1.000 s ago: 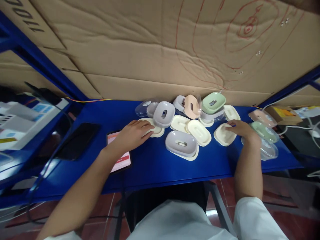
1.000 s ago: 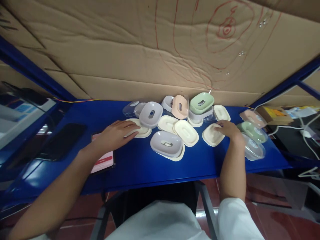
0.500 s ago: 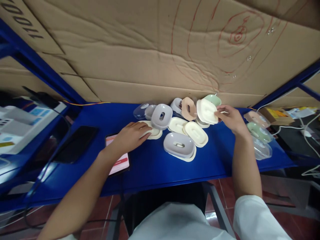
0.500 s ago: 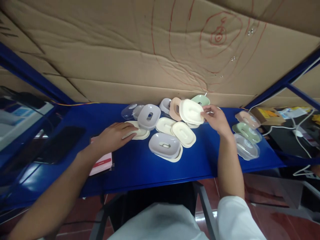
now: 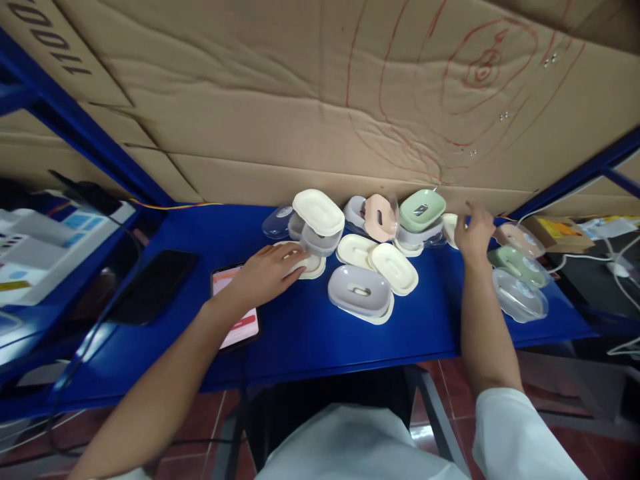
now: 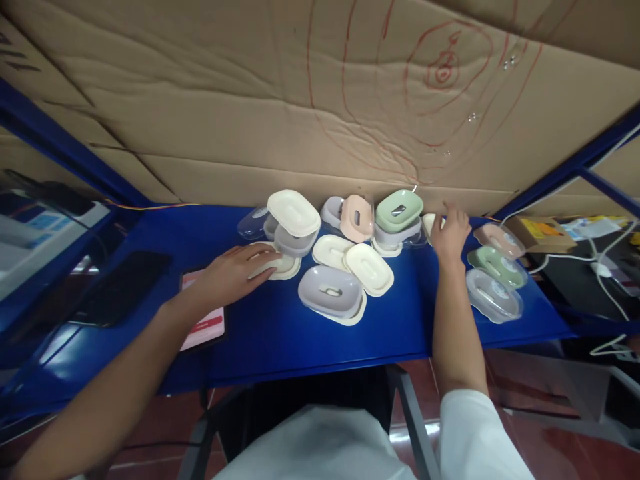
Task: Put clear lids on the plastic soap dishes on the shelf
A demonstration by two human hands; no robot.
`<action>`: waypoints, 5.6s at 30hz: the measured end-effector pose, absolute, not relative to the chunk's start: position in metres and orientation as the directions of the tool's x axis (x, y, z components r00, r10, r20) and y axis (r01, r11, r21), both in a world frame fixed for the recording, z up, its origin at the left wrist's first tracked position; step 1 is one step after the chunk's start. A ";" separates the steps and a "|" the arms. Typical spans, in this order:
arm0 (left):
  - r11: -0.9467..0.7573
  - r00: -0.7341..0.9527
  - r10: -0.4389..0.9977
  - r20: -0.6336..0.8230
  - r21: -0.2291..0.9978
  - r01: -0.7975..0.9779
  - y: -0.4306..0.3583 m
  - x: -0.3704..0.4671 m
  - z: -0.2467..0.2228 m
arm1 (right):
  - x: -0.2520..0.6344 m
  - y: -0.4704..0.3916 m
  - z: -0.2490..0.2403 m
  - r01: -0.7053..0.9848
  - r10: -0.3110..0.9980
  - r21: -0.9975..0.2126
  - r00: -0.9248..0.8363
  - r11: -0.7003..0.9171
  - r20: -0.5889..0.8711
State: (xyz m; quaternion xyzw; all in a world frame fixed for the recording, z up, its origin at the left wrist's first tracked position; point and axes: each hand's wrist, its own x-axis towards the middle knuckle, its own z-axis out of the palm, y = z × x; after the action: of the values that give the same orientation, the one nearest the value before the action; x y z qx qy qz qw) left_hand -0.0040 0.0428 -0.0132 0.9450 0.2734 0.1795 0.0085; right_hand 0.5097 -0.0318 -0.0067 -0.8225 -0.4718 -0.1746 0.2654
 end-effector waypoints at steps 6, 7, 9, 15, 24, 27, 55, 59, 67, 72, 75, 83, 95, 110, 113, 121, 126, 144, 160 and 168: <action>-0.835 0.760 0.534 0.371 0.091 0.542 0.042 -0.004 -0.011 | 0.537 -0.037 -0.025 0.807 0.802 -0.161 0.587 -0.568 0.111; -0.832 0.756 0.537 0.373 0.085 0.549 0.042 -0.004 -0.011 | 0.538 -0.037 -0.026 0.800 0.796 -0.159 0.596 -0.578 0.105; -0.828 0.757 0.538 0.370 0.066 0.556 0.042 -0.005 -0.010 | 0.540 -0.038 -0.027 0.785 0.782 -0.157 0.616 -0.599 0.094; -0.831 0.768 0.530 0.360 0.038 0.556 0.044 -0.006 -0.012 | 0.543 -0.044 -0.029 0.707 0.696 -0.159 0.707 -0.690 0.127; -0.845 0.781 0.506 0.367 0.031 0.533 0.045 -0.006 -0.013 | 0.471 -0.025 0.013 0.972 0.746 -0.197 0.224 -0.126 0.627; -0.847 0.785 0.508 0.354 0.041 0.529 0.044 -0.006 -0.013 | 0.422 -0.020 0.015 0.987 0.801 -0.098 -0.045 0.129 0.597; -0.879 0.807 0.462 0.368 0.064 0.473 0.032 -0.001 -0.002 | 0.484 -0.255 -0.024 0.688 0.649 -0.007 0.688 -0.725 0.325; -0.876 0.803 0.475 0.359 0.108 0.470 0.032 -0.001 -0.004 | 0.487 -0.235 -0.016 0.793 0.757 0.046 0.560 -0.607 0.337; -0.859 0.801 0.505 0.322 0.095 0.503 0.034 0.000 -0.005 | 0.477 -0.189 -0.023 0.874 0.805 -0.305 0.474 -0.379 0.356; -0.874 0.810 0.485 0.329 0.148 0.463 0.034 0.001 -0.005 | 0.420 -0.176 -0.007 0.888 0.652 -0.344 0.458 -0.305 0.605; -0.881 0.818 0.473 0.328 0.152 0.448 0.030 0.002 -0.004 | 0.380 -0.158 -0.004 0.935 0.665 -0.288 0.352 -0.208 0.659; -0.885 0.877 0.393 0.277 0.372 0.280 0.001 0.009 0.004 | 0.340 -0.103 0.001 0.962 0.921 -0.085 -0.218 0.258 0.323; -0.952 0.900 0.300 0.315 0.155 0.263 0.000 0.014 -0.003 | 0.398 -0.206 -0.043 0.935 0.842 -0.150 0.355 -0.321 0.406; -0.943 0.844 0.330 0.422 0.179 0.279 0.003 0.012 -0.004 | 0.325 -0.086 0.026 0.879 0.789 -0.072 -0.383 0.471 0.480; -0.944 0.836 0.330 0.438 0.142 0.298 0.004 0.012 -0.005 | 0.322 -0.067 0.025 0.848 0.759 -0.053 -0.443 0.528 0.477; -0.951 0.864 0.307 0.399 0.099 0.292 0.001 0.013 -0.006 | 0.337 -0.056 0.010 0.937 0.734 0.073 -0.315 0.342 0.602; -0.950 0.852 0.305 0.426 0.070 0.305 0.005 0.011 -0.004 | 0.345 -0.029 0.022 0.981 0.795 0.061 -0.186 0.185 0.577; -0.950 0.833 0.288 0.473 0.030 0.311 0.008 0.007 0.003 | 0.552 -0.118 0.004 0.378 0.381 -0.254 0.924 -0.890 0.039; -0.939 0.840 0.326 0.434 0.045 0.341 0.008 0.008 0.004 | 0.566 -0.115 -0.013 0.521 0.361 -0.517 0.850 -0.679 0.383; -0.933 0.818 0.339 0.464 0.051 0.357 0.013 0.006 0.000 | 0.416 -0.050 0.033 0.985 0.699 -0.127 0.010 0.115 0.715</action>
State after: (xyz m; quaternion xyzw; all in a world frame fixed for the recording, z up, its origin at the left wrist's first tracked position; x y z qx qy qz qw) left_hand 0.0059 0.0134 -0.0004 0.9533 0.1826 0.2399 -0.0192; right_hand 0.4156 -0.0502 0.0329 -0.6290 -0.6695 -0.2162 0.3307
